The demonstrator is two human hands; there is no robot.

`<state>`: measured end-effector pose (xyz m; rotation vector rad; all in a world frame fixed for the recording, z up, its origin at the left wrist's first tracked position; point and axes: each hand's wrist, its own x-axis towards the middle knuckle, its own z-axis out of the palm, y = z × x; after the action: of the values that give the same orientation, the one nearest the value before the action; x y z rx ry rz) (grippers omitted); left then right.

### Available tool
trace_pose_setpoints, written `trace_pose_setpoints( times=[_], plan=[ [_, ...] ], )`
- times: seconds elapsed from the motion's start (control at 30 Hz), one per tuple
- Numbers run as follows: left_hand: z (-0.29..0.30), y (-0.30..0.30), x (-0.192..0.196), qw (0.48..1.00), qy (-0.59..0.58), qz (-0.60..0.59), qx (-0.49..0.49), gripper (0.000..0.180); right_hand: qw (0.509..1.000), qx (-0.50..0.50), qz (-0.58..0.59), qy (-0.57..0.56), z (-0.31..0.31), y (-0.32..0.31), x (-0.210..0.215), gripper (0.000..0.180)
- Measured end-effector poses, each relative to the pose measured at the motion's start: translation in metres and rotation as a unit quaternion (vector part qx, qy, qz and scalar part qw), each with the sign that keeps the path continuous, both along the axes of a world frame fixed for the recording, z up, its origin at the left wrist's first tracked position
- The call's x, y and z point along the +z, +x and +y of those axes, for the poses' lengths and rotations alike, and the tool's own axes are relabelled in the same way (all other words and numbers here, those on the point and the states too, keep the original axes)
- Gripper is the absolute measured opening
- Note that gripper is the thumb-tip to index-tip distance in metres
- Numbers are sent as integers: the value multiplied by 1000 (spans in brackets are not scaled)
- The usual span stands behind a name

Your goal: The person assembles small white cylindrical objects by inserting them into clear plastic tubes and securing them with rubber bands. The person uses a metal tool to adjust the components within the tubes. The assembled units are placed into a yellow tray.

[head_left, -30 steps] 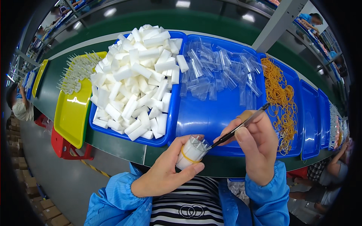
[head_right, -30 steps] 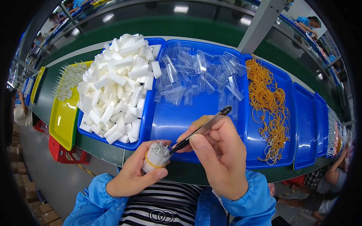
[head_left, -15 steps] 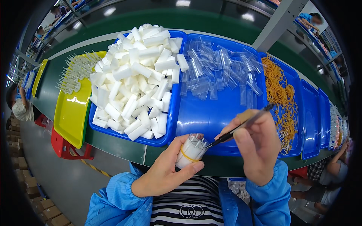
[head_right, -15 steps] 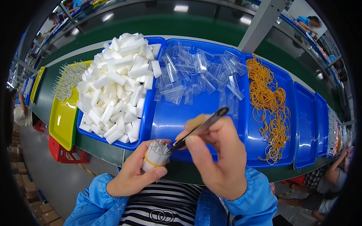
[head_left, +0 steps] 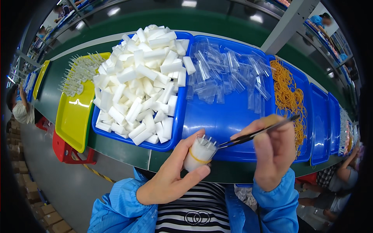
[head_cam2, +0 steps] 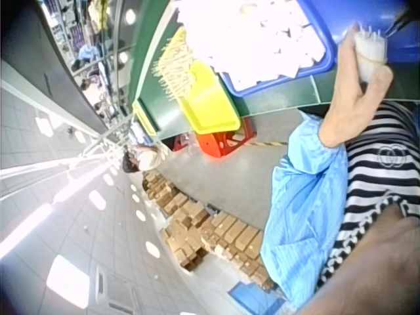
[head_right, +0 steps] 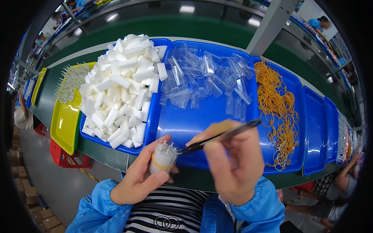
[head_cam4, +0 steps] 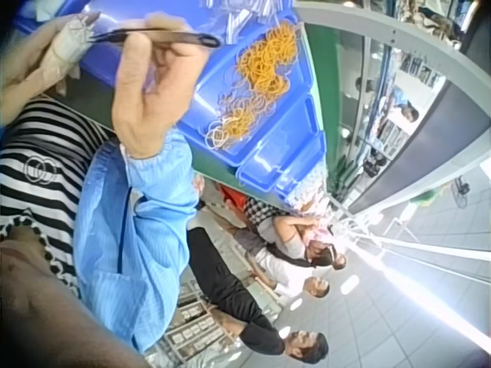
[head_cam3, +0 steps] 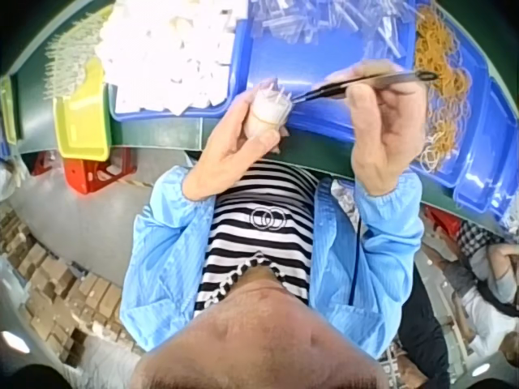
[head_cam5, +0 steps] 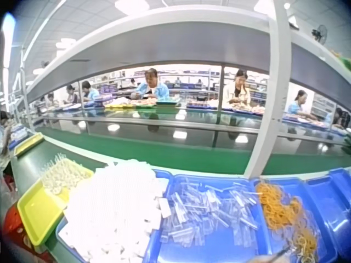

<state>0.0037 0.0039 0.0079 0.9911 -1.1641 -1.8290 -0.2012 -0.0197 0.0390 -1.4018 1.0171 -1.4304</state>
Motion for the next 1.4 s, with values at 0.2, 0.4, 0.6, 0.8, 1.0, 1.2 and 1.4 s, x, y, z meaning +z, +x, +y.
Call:
trace_pose_setpoints(
  times=[0.2, 0.4, 0.6, 0.8, 1.0, 1.2, 1.4],
  plan=[
    [-4, 7, -4, 971, -166, -169, -13, 65, 996, 23, -69, 55, -4, -7, -4, 22],
    [-5, 7, -3, 952, -226, -203, -42, 62, 994, 58, -51, 72, -2, -6, -9, 22],
    [-5, 7, -2, 973, -160, -148, -72, 57, 984, 124, -65, 108, -6, -11, -11, 21],
    [-3, 7, -6, 982, -126, -115, -79, 58, 996, 77, 16, 34, 5, -6, -13, 13],
    [-4, 6, -6, 978, -149, -134, -60, 57, 998, 10, 62, -7, 8, -3, -15, 12],
    [-4, 5, -6, 985, -138, -107, -14, 65, 926, -47, 372, -48, -18, -15, -15, 15],
    [-3, 2, -12, 955, -241, -168, 44, 71, 810, 14, 576, -109, -14, -14, -35, 21]
  ],
)
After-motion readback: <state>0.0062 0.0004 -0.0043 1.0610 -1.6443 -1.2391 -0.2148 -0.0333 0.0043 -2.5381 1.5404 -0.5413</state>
